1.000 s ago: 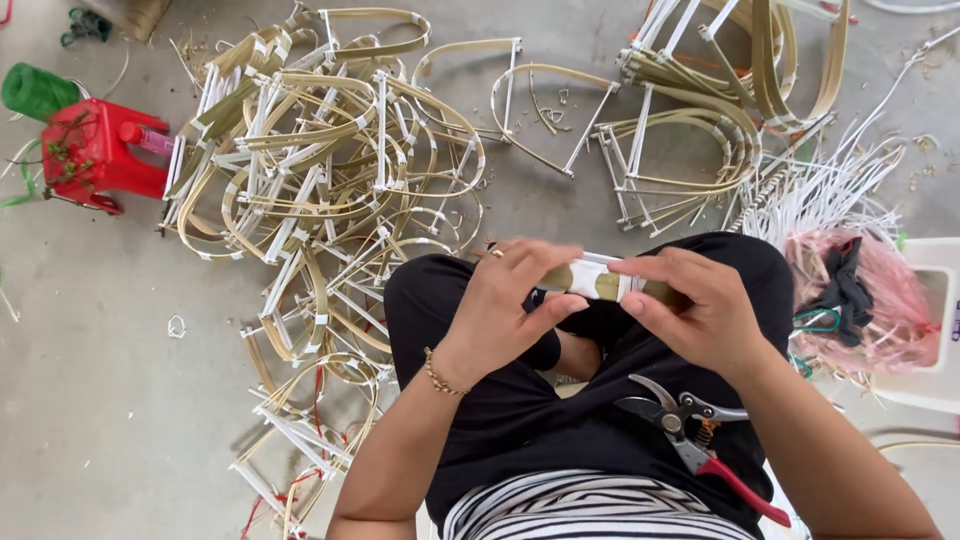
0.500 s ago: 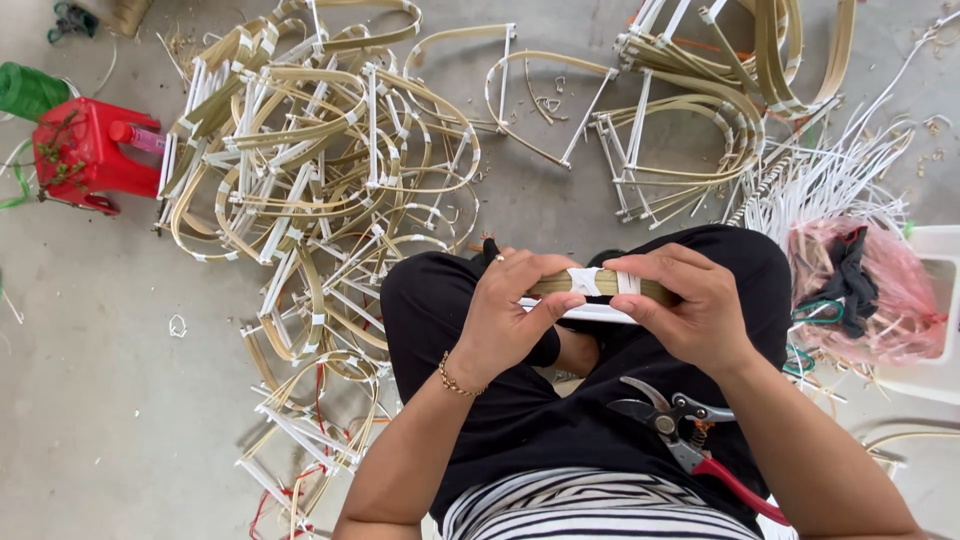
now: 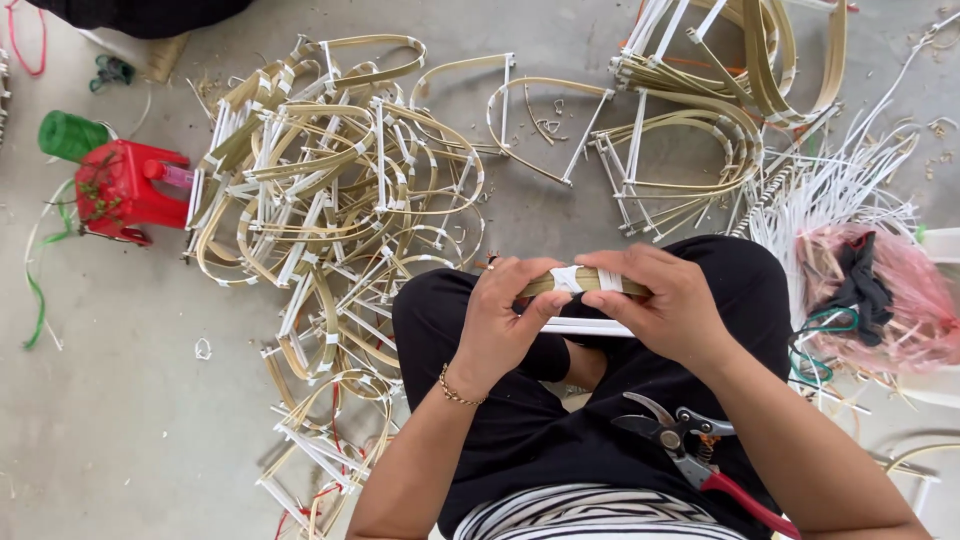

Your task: Assembling and trimming white and gold bamboo frames using pruning shears.

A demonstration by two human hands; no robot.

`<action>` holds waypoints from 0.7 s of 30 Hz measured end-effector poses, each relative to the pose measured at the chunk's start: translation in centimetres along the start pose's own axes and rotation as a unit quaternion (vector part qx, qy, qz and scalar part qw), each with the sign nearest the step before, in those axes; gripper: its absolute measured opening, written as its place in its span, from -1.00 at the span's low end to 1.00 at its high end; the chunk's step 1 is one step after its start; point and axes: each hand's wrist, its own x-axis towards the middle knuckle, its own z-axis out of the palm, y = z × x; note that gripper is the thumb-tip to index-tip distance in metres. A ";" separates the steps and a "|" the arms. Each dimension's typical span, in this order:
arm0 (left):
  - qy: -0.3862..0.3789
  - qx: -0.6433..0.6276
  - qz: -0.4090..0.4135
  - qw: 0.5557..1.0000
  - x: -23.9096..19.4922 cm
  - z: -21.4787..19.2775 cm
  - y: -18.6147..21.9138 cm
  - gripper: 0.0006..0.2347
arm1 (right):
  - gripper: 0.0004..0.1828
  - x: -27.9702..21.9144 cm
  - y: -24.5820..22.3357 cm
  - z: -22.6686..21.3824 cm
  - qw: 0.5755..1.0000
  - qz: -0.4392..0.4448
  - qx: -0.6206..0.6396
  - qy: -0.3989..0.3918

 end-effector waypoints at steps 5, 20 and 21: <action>-0.004 -0.036 -0.019 0.999 -0.3 -0.7 -0.1 -0.74 | -0.62 -0.3 1.1 0.4 0.999 0.027 -0.003 -0.023; -0.004 -0.051 -0.077 0.996 -0.2 -0.1 -2.8 -0.73 | -0.65 -1.7 3.9 -0.7 0.997 0.028 0.067 0.004; 0.041 -0.129 -0.107 0.985 -0.4 -0.3 -4.1 -0.72 | -0.62 -1.5 2.8 -1.0 0.999 0.014 0.038 0.026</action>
